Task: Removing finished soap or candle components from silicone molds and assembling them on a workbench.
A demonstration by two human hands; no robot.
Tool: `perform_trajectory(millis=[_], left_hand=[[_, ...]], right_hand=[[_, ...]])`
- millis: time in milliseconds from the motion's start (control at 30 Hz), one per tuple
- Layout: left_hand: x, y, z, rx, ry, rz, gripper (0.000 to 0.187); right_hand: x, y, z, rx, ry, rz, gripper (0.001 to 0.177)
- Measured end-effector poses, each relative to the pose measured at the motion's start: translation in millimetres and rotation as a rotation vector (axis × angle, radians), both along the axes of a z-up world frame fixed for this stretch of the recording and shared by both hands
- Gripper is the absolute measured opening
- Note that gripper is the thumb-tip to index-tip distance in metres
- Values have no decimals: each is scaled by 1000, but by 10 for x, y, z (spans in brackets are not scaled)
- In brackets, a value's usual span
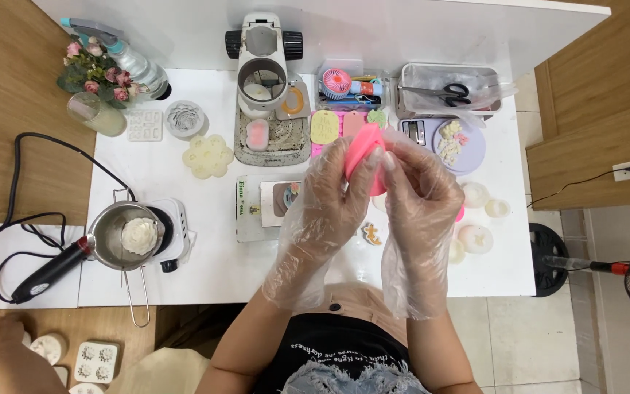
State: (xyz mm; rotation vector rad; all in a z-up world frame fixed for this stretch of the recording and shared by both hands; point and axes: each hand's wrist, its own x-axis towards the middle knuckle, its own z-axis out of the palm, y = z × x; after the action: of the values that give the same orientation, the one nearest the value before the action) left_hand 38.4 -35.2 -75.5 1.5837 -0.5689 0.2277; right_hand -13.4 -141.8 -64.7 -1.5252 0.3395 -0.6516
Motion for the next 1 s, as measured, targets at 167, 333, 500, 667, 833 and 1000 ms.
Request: perform_trajectory(millis=[167,333,500,667,833,1000], left_hand=[[45,-48,-162,67,105,43,25],[80,-57,-224,111,164,105,29],[118,-58,-319,26,195,61,26],[140,-109,-478,-86,358,92,29],[154,-35,-648,-239,582,48,29],[130,149,-795,-344,637,-15,31]], right_hand=[[83,-25,-133,-45,-4,26,23],[132,-36,-205,-88,23,20,23],[189,-75,-324,17,18,27,25],[248,-132,-376,280,-16,66,26],[229,-85,-268,693,-40,152,24],[240,-55,-276,837,90,235,23]])
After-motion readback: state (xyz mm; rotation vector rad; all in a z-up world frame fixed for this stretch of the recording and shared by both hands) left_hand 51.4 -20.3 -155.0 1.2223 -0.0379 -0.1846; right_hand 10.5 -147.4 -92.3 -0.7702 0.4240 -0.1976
